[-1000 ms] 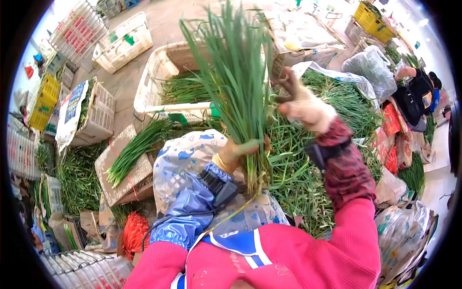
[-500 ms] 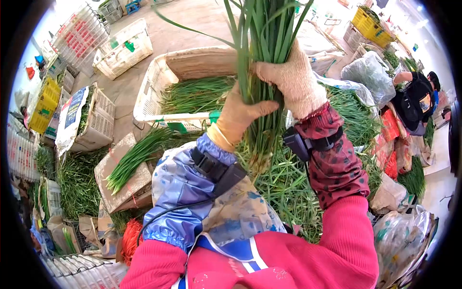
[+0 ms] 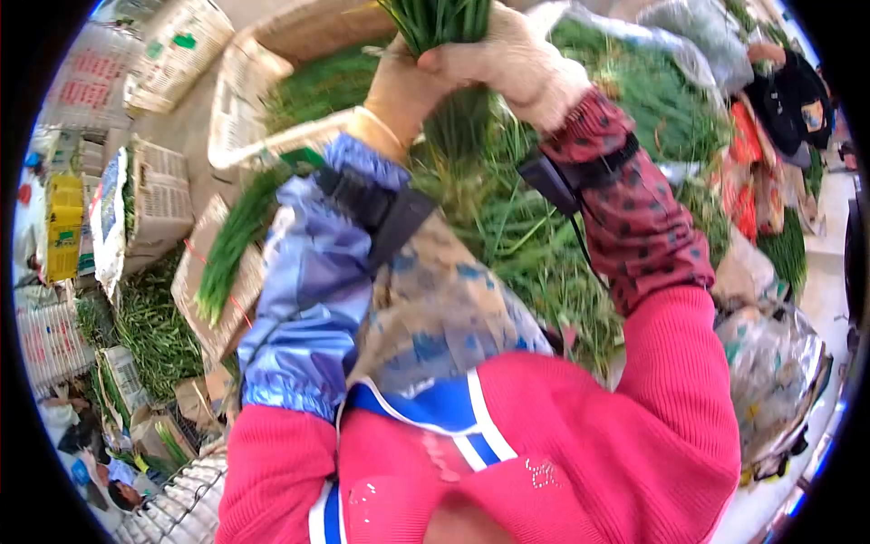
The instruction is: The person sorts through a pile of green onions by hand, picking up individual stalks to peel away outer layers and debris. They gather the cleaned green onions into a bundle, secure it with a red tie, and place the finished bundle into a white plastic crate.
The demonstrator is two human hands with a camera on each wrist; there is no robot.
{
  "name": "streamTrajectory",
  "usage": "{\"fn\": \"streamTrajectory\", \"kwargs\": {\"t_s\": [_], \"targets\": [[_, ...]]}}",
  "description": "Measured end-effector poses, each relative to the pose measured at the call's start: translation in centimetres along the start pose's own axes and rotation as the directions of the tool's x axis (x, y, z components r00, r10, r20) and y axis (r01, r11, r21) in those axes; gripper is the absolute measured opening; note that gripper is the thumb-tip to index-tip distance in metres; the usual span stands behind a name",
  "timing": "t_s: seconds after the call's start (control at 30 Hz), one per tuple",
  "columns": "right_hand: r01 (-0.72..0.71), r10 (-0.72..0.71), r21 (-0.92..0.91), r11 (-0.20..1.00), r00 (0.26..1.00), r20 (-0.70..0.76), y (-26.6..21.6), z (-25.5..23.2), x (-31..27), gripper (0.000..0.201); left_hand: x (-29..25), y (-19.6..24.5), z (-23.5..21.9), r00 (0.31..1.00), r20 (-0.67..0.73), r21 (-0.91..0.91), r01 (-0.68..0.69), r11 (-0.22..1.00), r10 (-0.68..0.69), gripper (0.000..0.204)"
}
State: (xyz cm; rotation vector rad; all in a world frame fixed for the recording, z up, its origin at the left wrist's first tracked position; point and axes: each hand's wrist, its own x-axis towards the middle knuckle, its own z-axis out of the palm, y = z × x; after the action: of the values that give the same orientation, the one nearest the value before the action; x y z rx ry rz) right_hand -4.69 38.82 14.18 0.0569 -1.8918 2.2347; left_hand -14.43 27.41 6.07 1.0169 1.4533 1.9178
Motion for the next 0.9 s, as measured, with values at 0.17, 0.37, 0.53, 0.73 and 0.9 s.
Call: {"fn": "streamTrajectory", "kwargs": {"t_s": [0.17,0.37,0.53,0.73,0.9], "targets": [[0.056,-0.173,-0.366,0.929,0.939,-0.296,5.4,0.1,-1.7,0.078,-1.2,-10.6,0.3,0.991,0.057,-0.128,0.129,0.983,-0.123,0.050],[-0.156,-0.090,-0.415,0.896,0.853,-0.514,5.1,-1.1,-2.1,0.025,-1.3,1.2,1.9,0.924,0.110,0.885,0.078,0.460,-0.367,0.065],[0.113,-0.199,-0.231,0.966,0.899,-0.391,0.7,-1.8,-3.1,0.021,-5.7,1.7,-4.1,0.981,-0.094,0.605,-0.081,0.792,0.172,0.075],[-0.166,0.112,-0.965,0.204,0.983,-0.145,14.2,-8.4,-4.8,0.045,-11.9,1.0,-6.5,0.955,-0.288,0.470,0.202,0.859,-0.067,0.073],[-0.169,0.062,-0.189,0.967,0.881,-0.469,1.4,-5.0,-3.0,0.031,-15.2,-1.0,-7.2,0.945,-0.296,0.295,0.229,0.928,-0.140,0.058]]}}
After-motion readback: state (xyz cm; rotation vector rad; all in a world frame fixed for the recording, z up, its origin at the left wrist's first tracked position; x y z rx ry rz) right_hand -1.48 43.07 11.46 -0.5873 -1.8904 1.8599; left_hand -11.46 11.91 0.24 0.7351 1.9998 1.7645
